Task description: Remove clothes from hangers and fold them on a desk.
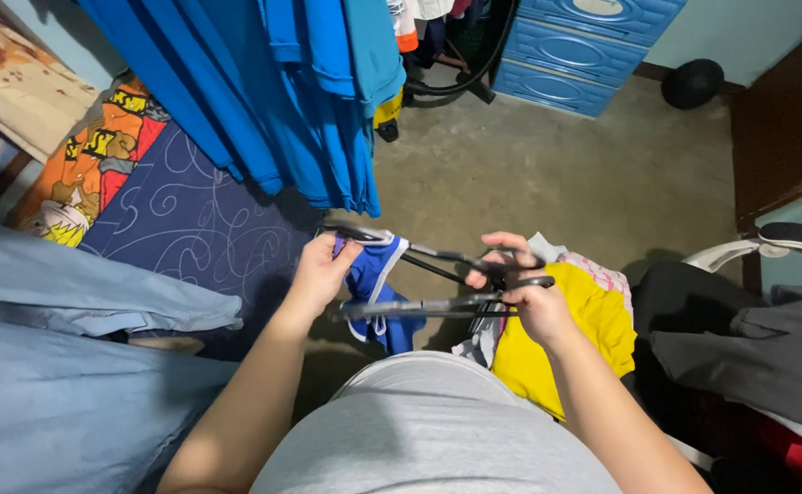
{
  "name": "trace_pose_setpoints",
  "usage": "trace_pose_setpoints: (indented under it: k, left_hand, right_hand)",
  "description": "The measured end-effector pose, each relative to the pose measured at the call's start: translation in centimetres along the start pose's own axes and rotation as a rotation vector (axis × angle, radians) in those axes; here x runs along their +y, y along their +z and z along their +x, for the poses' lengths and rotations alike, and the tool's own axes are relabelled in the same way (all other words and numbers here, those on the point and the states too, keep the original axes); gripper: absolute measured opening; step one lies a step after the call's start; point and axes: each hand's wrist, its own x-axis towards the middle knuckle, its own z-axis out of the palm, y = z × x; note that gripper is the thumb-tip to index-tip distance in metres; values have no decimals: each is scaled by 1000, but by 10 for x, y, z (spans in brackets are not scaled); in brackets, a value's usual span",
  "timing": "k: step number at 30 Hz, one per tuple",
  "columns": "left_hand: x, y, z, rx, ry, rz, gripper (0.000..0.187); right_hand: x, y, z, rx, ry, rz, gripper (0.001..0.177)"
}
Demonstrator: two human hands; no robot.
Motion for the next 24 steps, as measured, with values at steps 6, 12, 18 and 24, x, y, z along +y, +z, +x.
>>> trace_pose_setpoints:
  k: [6, 12, 18, 24]
  left_hand:
    - [50, 3, -10, 58, 187, 22, 32]
    - [63, 30, -14, 47, 6, 40, 24]
    - [47, 45, -11, -87, -109, 265, 28]
    - [116, 12, -4, 195, 33, -253, 22]
  right_hand:
    - [5, -5, 0, -123, -39, -169, 97]
    - [19, 1, 7, -148, 13, -276, 95]
    - [13, 24, 14, -143, 38, -462, 84]
    - [66, -17, 25, -220, -25, -795, 56]
